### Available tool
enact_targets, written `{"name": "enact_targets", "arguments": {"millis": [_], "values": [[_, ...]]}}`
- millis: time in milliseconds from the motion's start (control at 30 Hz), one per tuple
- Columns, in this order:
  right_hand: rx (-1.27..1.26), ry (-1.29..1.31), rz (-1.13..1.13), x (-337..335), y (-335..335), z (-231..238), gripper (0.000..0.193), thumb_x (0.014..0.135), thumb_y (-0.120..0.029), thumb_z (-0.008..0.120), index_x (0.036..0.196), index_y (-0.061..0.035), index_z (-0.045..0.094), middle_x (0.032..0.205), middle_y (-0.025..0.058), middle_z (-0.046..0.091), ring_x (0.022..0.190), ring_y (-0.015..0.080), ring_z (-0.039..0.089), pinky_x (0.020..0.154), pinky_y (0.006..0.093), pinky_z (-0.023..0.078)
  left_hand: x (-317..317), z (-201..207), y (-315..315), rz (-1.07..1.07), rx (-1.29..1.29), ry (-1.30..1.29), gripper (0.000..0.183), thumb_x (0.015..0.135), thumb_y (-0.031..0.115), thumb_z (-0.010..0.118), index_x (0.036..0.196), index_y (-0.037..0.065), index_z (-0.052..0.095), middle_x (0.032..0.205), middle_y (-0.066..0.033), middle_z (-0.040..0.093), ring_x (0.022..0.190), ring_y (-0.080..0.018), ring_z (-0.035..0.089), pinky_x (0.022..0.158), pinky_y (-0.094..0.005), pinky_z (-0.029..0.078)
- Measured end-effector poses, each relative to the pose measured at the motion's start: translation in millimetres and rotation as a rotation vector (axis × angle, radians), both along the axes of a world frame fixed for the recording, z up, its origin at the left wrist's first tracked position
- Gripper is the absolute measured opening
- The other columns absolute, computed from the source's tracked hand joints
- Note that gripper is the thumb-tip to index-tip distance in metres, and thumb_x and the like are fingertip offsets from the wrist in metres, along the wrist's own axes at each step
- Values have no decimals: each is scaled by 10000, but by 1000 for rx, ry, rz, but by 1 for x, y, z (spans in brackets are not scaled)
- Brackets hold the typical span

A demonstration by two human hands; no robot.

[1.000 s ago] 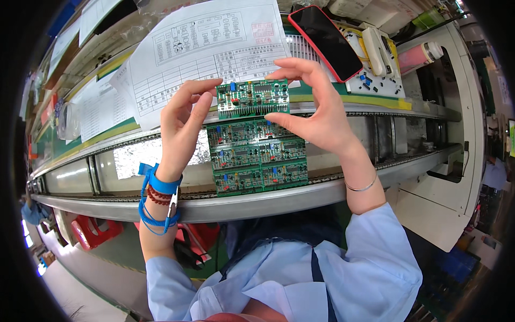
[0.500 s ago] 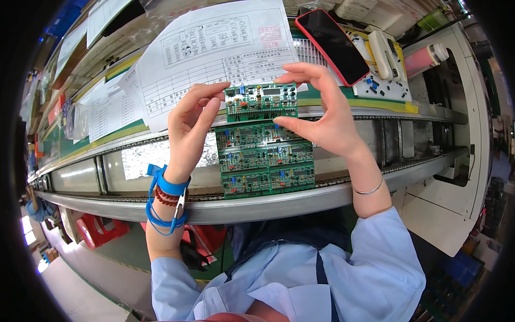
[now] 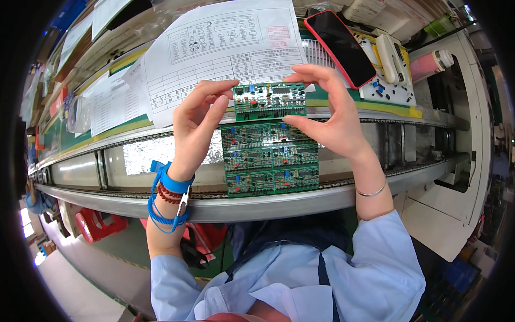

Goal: The person assembles green circuit boards on a factory workbench. They handle printed instruction sheets and a roll of barcode labels, then place small electronic components onto the boards by hand. The person also applies barcode stickers to the boards and consults a schematic document during the process.

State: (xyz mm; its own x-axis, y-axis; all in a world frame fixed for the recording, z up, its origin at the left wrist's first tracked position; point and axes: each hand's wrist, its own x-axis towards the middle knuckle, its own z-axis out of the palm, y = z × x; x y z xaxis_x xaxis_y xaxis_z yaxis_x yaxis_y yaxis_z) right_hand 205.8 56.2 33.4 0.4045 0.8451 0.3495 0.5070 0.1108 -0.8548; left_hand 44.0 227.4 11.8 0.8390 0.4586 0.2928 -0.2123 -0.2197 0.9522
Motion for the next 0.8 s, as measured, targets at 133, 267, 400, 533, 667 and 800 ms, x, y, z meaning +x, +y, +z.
{"name": "enact_targets", "arguments": {"millis": [133, 267, 400, 533, 667, 800], "values": [[6, 6, 11, 0, -1, -1, 672, 654, -30, 763, 1245, -35, 444, 1102, 89, 580, 1053, 166, 526, 957, 315, 376, 0, -1, 0, -1, -18, -8, 237, 884, 19, 525, 1104, -12, 607, 984, -62, 584, 927, -114, 529, 828, -255, 398], [13, 17, 30, 1, -1, 0, 684, 657, -45, 767, 1252, -28, 431, 1097, 89, 578, 1049, 168, 526, 964, 321, 368, 0, 4, -2, 40, 30, -40, 214, 876, -1, 519, 1069, -7, 612, 993, -70, 588, 928, -123, 533, 825, -255, 398], [1, 27, 38, 2, 0, -1, 697, 657, -61, 775, 1257, -28, 422, 1093, 86, 582, 1050, 166, 526, 976, 326, 354, 0, 3, 1, 20, 89, -65, 194, 866, -22, 509, 1030, -5, 612, 1008, -78, 592, 929, -133, 535, 824, -255, 398], [4, 50, 39, 1, -1, 0, 707, 657, -68, 780, 1261, -26, 415, 1088, 84, 587, 1055, 165, 524, 983, 330, 342, -1, 2, 1, 6, 104, -51, 193, 862, -28, 502, 1019, -7, 612, 1003, -79, 595, 918, -136, 532, 819, -258, 402], [9, 87, 51, 0, -1, -1, 709, 669, -94, 783, 1266, -20, 407, 1084, 86, 592, 1063, 163, 519, 991, 334, 328, -2, 1, 0, 17, 105, -55, 195, 853, -40, 511, 1018, -14, 611, 981, -75, 598, 897, -134, 528, 809, -258, 409], [0, 191, 100, 2, -3, 1, 729, 677, -139, 791, 1275, -13, 395, 1078, 88, 596, 1066, 165, 515, 996, 337, 319, -1, 6, 0, -2, 75, -77, 201, 834, -53, 532, 1014, -17, 614, 970, -73, 599, 883, -130, 526, 799, -257, 413]]}}
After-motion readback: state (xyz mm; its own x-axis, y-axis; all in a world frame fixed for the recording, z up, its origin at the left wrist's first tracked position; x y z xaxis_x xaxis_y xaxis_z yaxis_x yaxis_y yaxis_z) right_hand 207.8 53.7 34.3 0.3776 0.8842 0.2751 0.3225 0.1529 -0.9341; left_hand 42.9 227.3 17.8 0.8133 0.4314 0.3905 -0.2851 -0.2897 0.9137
